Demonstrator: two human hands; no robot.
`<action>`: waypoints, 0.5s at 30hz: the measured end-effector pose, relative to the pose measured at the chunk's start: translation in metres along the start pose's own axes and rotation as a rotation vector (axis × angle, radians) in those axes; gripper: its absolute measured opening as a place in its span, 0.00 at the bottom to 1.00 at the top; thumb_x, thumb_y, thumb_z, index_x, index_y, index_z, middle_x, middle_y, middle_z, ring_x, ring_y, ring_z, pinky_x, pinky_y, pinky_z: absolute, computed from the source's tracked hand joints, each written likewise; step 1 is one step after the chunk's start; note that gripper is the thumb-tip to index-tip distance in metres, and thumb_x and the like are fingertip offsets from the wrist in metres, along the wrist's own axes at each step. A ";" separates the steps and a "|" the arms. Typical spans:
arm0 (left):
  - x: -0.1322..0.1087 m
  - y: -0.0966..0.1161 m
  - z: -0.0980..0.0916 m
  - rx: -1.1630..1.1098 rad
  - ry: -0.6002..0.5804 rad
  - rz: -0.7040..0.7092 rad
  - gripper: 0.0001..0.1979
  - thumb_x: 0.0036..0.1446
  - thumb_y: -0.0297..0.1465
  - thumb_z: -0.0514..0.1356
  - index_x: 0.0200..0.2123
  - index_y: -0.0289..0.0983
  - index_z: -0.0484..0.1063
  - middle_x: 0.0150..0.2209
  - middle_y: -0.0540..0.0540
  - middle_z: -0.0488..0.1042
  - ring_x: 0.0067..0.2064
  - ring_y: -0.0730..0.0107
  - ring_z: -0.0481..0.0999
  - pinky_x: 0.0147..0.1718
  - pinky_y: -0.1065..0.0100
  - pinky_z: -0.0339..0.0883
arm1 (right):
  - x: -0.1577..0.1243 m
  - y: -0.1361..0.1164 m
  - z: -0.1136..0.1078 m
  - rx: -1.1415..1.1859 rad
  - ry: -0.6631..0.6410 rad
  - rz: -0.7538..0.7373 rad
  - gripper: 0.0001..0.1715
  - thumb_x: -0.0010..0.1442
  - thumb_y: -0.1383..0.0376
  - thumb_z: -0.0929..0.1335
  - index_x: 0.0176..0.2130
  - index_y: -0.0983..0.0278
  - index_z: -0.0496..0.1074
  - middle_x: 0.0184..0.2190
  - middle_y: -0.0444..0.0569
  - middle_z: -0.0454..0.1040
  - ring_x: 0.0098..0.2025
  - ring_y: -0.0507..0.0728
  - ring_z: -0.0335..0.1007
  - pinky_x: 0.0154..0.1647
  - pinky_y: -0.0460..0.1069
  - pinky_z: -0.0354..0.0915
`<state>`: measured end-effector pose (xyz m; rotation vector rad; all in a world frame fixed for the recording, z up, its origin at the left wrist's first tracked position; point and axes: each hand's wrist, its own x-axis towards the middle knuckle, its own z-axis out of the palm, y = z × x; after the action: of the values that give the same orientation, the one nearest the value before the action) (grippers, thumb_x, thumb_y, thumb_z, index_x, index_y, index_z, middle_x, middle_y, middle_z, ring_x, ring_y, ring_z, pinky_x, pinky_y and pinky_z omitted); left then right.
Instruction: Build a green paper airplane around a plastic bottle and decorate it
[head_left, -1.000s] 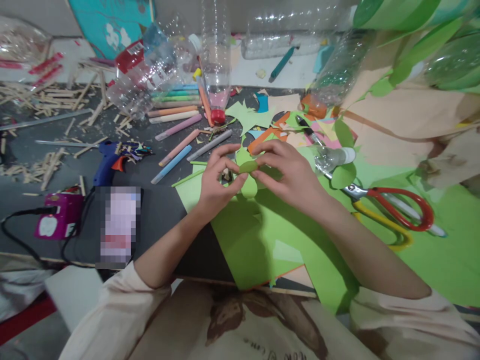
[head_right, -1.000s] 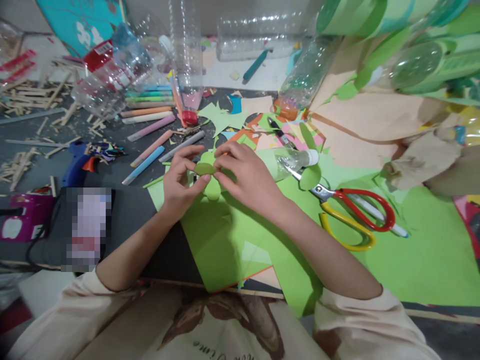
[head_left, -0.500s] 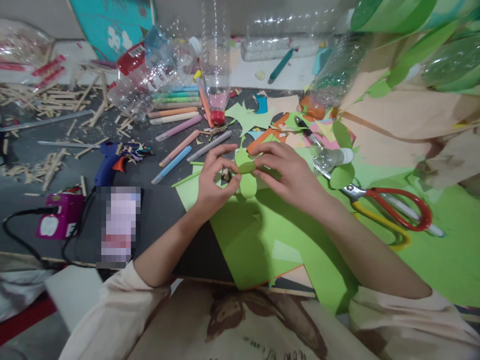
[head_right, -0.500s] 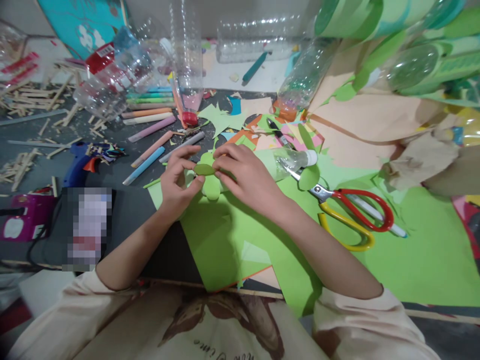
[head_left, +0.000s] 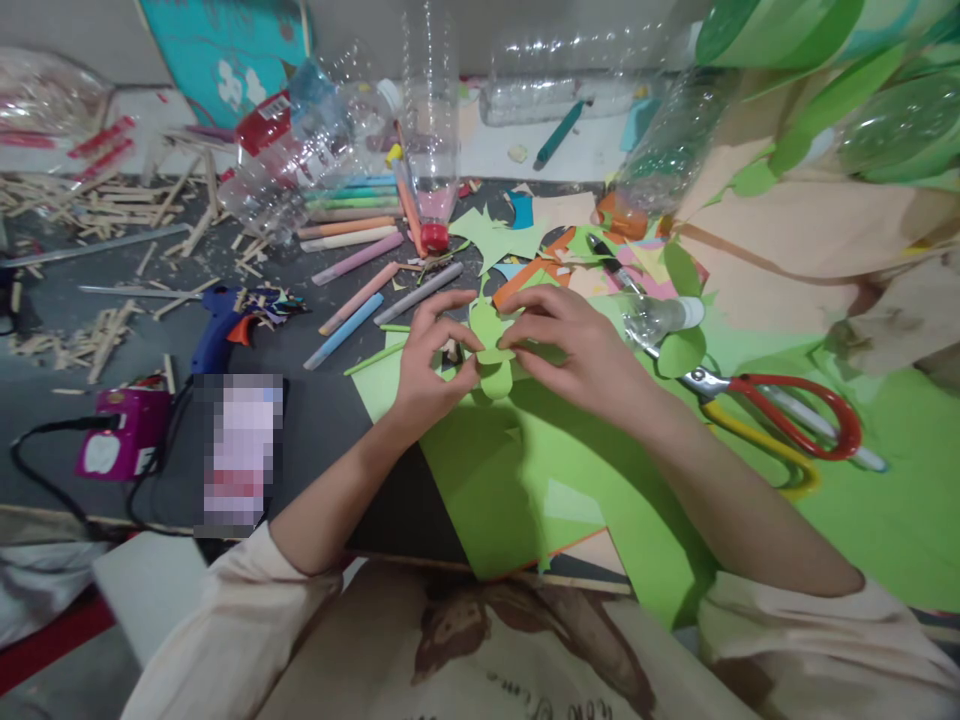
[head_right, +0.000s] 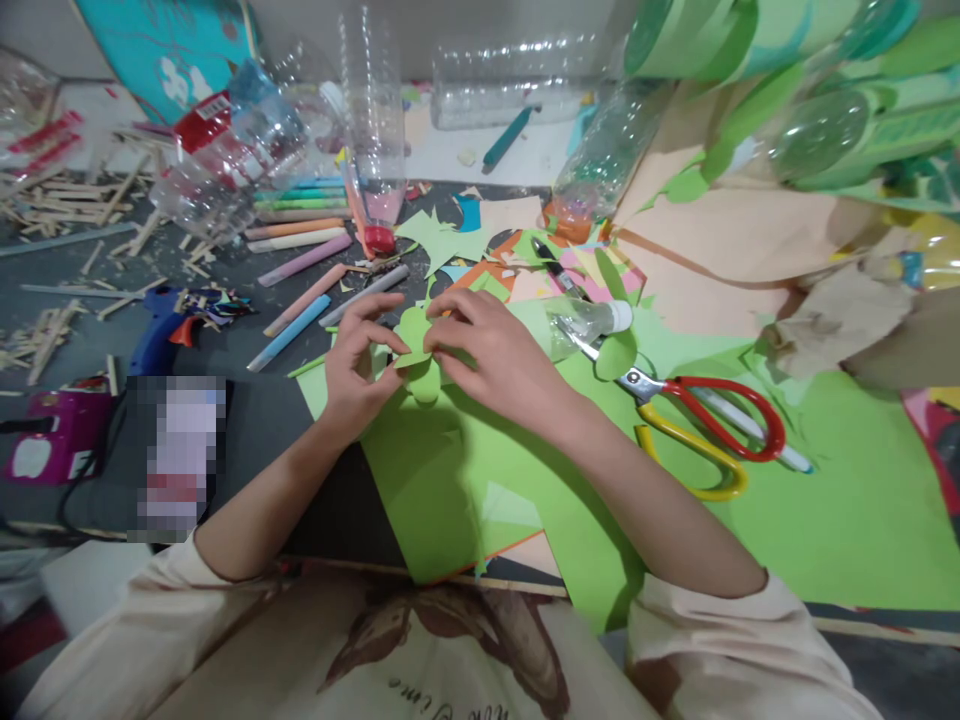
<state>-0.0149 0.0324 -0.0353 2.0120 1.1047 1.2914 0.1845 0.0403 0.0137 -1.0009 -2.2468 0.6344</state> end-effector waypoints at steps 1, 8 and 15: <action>0.000 0.000 0.000 0.000 0.000 0.005 0.07 0.62 0.36 0.60 0.33 0.41 0.69 0.54 0.44 0.71 0.57 0.58 0.72 0.55 0.54 0.69 | 0.000 0.000 0.000 0.004 -0.006 0.007 0.10 0.62 0.70 0.63 0.33 0.60 0.72 0.45 0.52 0.75 0.49 0.62 0.72 0.50 0.59 0.67; -0.001 -0.002 0.001 0.033 -0.004 -0.009 0.06 0.61 0.35 0.59 0.32 0.41 0.68 0.54 0.44 0.71 0.58 0.57 0.72 0.54 0.53 0.70 | -0.003 0.006 -0.040 -0.015 -0.003 0.128 0.14 0.63 0.60 0.67 0.48 0.57 0.73 0.53 0.52 0.75 0.59 0.67 0.68 0.60 0.65 0.62; 0.000 0.002 0.001 0.072 -0.008 -0.030 0.11 0.62 0.41 0.57 0.32 0.42 0.67 0.53 0.43 0.73 0.56 0.56 0.74 0.51 0.52 0.72 | -0.023 0.043 -0.068 -0.117 -0.261 0.270 0.38 0.54 0.52 0.73 0.62 0.56 0.67 0.60 0.52 0.72 0.56 0.73 0.71 0.53 0.67 0.69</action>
<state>-0.0132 0.0318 -0.0342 2.0428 1.1885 1.2443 0.2645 0.0605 0.0283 -1.3645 -2.4166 0.7955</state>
